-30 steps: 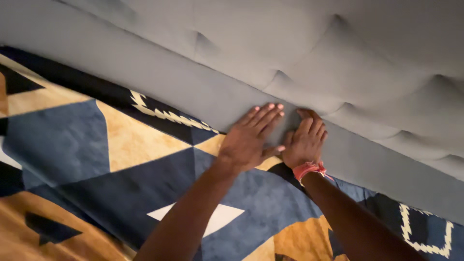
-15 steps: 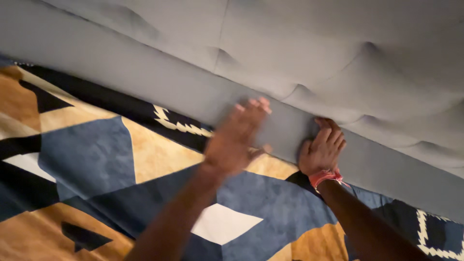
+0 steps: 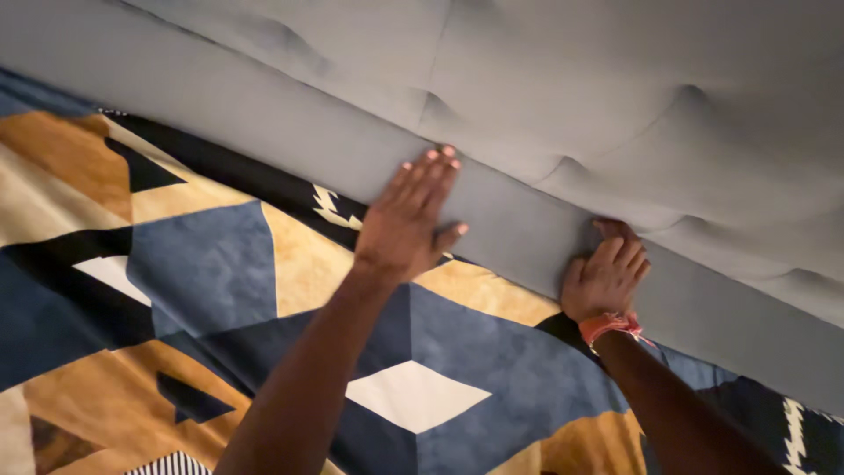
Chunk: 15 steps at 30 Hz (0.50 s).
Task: The person tucks a patterned sheet under the mattress along the side of the bed and then wipes and adjusts the gray upholstered headboard by hand.
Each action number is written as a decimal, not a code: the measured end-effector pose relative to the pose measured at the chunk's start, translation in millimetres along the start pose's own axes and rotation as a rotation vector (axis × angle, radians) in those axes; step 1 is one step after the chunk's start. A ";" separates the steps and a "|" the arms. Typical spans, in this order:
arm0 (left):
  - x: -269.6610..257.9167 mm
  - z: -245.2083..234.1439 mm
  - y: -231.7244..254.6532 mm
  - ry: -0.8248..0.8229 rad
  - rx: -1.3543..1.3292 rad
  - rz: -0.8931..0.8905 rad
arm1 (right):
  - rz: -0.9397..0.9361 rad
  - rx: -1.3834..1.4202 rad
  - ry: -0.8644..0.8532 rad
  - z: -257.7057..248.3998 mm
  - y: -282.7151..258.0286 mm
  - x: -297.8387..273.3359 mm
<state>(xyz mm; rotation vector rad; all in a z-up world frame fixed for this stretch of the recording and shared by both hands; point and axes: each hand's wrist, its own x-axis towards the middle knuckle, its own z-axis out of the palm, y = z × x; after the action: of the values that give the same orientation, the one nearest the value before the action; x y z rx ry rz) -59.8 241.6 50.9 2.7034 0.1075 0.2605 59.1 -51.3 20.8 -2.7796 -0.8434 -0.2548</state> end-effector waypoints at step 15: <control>17.6 19.1 24.7 -0.136 -0.075 0.255 | -0.010 -0.005 0.011 16.6 9.3 1.6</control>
<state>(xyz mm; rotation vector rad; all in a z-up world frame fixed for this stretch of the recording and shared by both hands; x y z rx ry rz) -37.9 213.5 47.1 2.6481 -0.2827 0.1510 67.3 -53.7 3.7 -2.7769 -0.8552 -0.2747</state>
